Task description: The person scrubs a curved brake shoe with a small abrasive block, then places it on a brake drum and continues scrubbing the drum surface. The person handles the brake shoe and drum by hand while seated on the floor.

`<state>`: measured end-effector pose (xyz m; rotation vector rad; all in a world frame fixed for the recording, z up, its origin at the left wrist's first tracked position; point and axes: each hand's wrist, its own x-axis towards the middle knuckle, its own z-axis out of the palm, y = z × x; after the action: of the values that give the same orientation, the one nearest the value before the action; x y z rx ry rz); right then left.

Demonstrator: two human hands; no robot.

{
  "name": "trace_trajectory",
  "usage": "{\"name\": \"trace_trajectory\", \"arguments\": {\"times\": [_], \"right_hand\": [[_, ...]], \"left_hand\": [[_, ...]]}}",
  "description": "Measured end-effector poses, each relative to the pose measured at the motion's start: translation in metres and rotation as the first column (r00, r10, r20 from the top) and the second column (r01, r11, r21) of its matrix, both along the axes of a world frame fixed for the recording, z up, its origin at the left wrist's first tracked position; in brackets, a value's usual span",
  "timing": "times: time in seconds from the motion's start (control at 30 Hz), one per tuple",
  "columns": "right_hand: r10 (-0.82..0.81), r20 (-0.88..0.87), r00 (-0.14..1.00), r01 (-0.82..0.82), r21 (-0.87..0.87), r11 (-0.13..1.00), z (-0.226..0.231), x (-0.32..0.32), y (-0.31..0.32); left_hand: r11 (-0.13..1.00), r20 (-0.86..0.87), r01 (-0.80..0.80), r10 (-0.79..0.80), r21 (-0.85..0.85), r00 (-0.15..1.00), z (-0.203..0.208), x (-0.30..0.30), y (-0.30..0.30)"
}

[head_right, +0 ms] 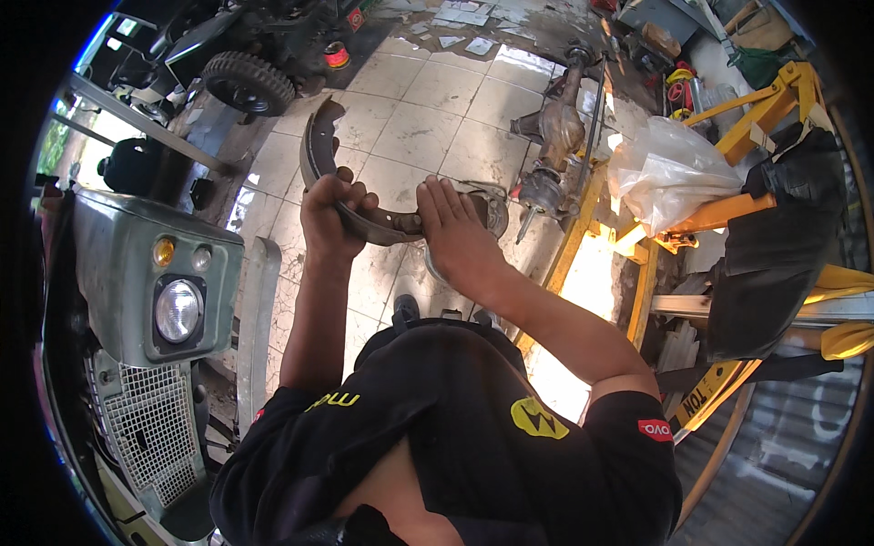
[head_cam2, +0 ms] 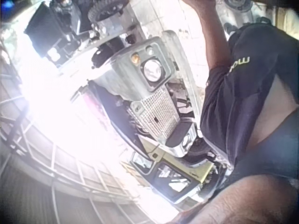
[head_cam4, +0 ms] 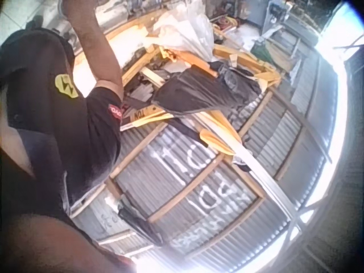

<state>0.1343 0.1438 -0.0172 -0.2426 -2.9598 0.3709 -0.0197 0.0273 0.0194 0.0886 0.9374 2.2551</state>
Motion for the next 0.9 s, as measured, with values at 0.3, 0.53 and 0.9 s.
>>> {"name": "trace_trajectory", "arguments": {"times": [0.3,0.53,0.9], "right_hand": [[0.034,-0.021,0.999,-0.035,-0.02,0.999,0.001,-0.003,0.003],[-0.101,0.072,0.992,0.099,0.031,0.995,-0.016,-0.022,0.054],[-0.008,-0.291,0.957,-0.08,-0.29,0.954,0.015,0.004,0.004]], "left_hand": [[0.998,0.055,-0.045,0.042,0.052,0.998,-0.013,-0.009,-0.004],[0.995,0.023,-0.017,0.015,0.095,1.0,-0.022,-0.001,0.0],[0.934,0.044,-0.06,0.048,0.351,0.998,-0.026,-0.015,-0.01]]}}
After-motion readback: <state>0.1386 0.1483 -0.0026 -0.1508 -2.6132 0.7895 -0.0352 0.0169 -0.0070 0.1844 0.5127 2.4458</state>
